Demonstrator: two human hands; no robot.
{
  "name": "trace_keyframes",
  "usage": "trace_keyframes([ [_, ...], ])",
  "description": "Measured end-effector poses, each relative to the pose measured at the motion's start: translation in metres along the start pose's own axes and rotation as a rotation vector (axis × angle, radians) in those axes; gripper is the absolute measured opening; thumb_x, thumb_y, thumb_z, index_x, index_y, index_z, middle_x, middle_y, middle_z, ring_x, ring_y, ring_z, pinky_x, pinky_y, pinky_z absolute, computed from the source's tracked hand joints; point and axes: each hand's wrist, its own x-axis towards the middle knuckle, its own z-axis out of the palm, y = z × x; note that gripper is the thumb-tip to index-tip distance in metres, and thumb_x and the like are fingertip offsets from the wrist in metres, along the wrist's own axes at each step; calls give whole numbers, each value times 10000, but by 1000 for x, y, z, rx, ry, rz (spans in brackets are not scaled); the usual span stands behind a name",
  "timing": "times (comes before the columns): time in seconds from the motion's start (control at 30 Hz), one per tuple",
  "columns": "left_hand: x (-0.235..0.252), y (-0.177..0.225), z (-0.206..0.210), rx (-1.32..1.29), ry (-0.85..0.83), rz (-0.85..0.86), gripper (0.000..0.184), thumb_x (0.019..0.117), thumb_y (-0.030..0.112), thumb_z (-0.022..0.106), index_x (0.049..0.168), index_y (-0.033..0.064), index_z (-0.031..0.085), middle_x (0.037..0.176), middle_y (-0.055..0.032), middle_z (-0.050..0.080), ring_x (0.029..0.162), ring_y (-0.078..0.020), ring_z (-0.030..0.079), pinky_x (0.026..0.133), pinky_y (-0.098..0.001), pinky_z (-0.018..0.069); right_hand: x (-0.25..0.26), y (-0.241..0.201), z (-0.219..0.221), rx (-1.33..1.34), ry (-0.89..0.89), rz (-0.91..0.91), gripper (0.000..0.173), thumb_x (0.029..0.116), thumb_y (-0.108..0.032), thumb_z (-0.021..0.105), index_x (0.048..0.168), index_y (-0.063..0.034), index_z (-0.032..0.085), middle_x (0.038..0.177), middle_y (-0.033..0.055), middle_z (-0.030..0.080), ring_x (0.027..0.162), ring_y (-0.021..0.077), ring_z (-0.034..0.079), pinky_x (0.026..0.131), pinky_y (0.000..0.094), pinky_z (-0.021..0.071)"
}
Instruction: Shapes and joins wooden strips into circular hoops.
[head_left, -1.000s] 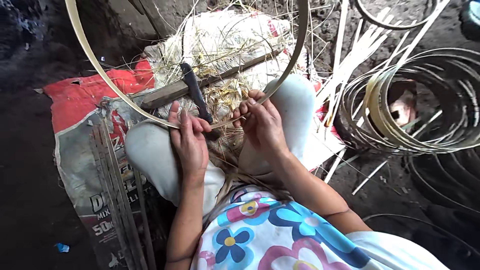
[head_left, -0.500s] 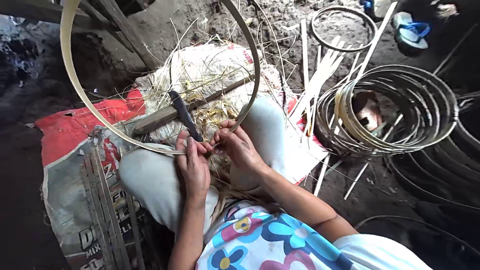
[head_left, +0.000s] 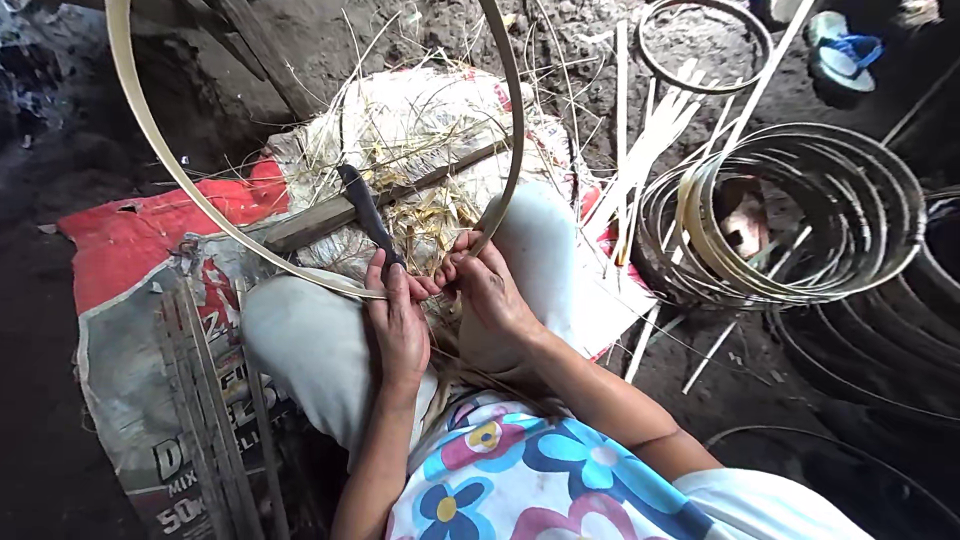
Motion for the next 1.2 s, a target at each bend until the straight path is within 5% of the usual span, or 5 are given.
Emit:
trace_keyframes([
  [0.27,5,13,2,-151,-33,81,251,1106,224,386,1332,248,492,787,112,587,745,-42,630,782,-254,569,-1,-10,8,362,77,3,169,1103,-171,339,1176,-177,492,842,-10,585,680,65,609,610,200,539],
  [0.67,1,-2,-2,24,-38,17,335,1096,144,342,1409,66,431,734,33,576,689,-96,638,767,-295,580,3,4,-7,37,-40,32,204,1051,-136,324,1192,-99,467,788,3,614,657,103,616,618,270,537],
  [0.87,21,54,-33,72,-48,135,298,1090,142,319,1337,142,485,657,121,530,545,-23,542,574,-214,531,7,-35,-21,33,-102,59,413,1088,-233,359,1484,-118,345,1009,11,703,779,85,675,626,237,551],
  [1.03,31,103,-32,101,-28,238,224,1117,238,339,1252,226,517,626,144,468,471,13,453,478,-145,447,15,-68,-30,115,-16,-34,197,1096,-163,336,1162,-153,521,725,-47,556,606,51,581,572,204,533],
  [1.2,11,31,12,-93,-50,139,277,1107,274,397,1354,218,510,813,103,582,727,-38,611,744,-244,554,7,-22,17,287,27,-112,147,1110,-204,356,1153,-195,496,857,-22,582,728,67,619,663,220,557],
])
